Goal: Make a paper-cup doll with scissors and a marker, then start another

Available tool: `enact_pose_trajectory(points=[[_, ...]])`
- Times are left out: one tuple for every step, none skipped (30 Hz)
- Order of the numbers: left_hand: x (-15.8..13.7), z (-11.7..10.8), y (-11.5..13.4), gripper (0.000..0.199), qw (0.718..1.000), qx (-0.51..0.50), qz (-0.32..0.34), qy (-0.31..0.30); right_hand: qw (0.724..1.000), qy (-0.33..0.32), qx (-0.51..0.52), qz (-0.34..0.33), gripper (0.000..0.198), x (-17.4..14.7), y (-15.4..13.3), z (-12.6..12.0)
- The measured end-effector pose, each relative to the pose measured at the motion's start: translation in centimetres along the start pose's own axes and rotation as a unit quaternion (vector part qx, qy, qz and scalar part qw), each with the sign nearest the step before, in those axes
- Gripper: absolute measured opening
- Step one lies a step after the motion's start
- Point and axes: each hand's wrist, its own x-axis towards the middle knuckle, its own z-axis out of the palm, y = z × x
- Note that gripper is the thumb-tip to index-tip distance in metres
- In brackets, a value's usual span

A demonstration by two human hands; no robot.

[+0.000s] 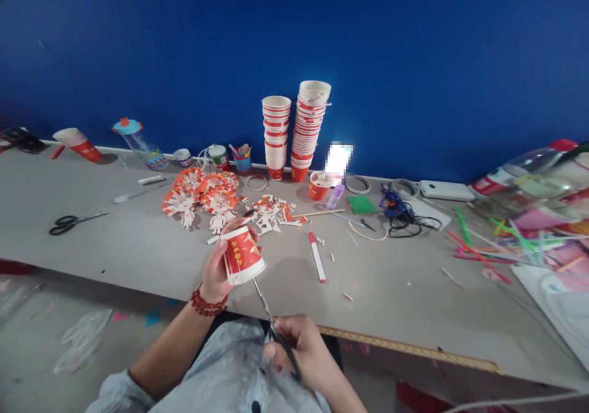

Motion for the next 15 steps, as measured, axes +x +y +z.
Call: enact_pose_trajectory(points=[[-0.1,0.1,-0.1,0.047,1.000,-0.003,-0.002,-0.003,1.000,0.005,0.000,-0.003,0.063,0.1,-0.2,0.1],[-0.1,0.2,-0.2,0.046,1.000,-0.004,-0.001,-0.006,1.000,0.007,0.000,-0.007,0.063,0.2,-0.4,0.1],[-0.2,0.4,-0.3,0.046,1.000,-0.006,0.001,-0.007,1.000,0.007,0.001,-0.010,0.063,0.4,-0.7,0.2],[-0.3,0.5,-0.4,0.046,1.000,-0.006,0.005,-0.008,1.000,0.007,0.005,-0.012,0.063,0.6,-0.9,0.4],[-0.3,0.7,-0.5,0.047,1.000,-0.006,0.008,-0.010,1.000,0.007,0.010,-0.014,0.063,0.7,-1.1,0.5],[-0.4,0.8,-0.6,0.047,1.000,-0.006,0.012,-0.012,1.000,0.008,0.015,-0.017,0.063,0.8,-1.2,0.5],[-0.4,0.9,-0.7,0.047,1.000,-0.004,0.013,-0.015,1.000,0.009,0.020,-0.019,0.062,0.9,-1.3,0.6],[-0.4,0.9,-0.8,0.047,1.000,-0.003,0.013,-0.016,0.999,0.011,0.024,-0.019,0.062,0.9,-1.3,0.6],[-0.5,1.0,-0.8,0.046,1.000,-0.001,0.013,-0.017,0.999,0.013,0.028,-0.019,0.062,1.0,-1.2,0.6],[-0.5,1.0,-0.9,0.046,1.000,0.001,0.013,-0.018,0.999,0.013,0.030,-0.018,0.062,1.0,-1.2,0.7],[-0.5,1.0,-0.9,0.045,1.000,0.001,0.014,-0.019,0.999,0.013,0.030,-0.017,0.062,1.0,-1.1,0.6],[-0.5,1.0,-1.0,0.045,1.000,-0.002,0.015,-0.020,0.999,0.012,0.030,-0.016,0.062,1.0,-1.0,0.6],[-0.5,0.9,-1.0,0.044,1.000,-0.006,0.017,-0.022,0.999,0.012,0.030,-0.016,0.061,1.0,-0.9,0.6],[-0.5,0.9,-1.0,0.043,0.999,-0.011,0.017,-0.025,0.999,0.012,0.030,-0.018,0.061,1.0,-0.8,0.6],[-0.6,0.9,-1.0,0.043,0.999,-0.017,0.017,-0.028,0.999,0.012,0.030,-0.019,0.061,1.0,-0.8,0.6]])
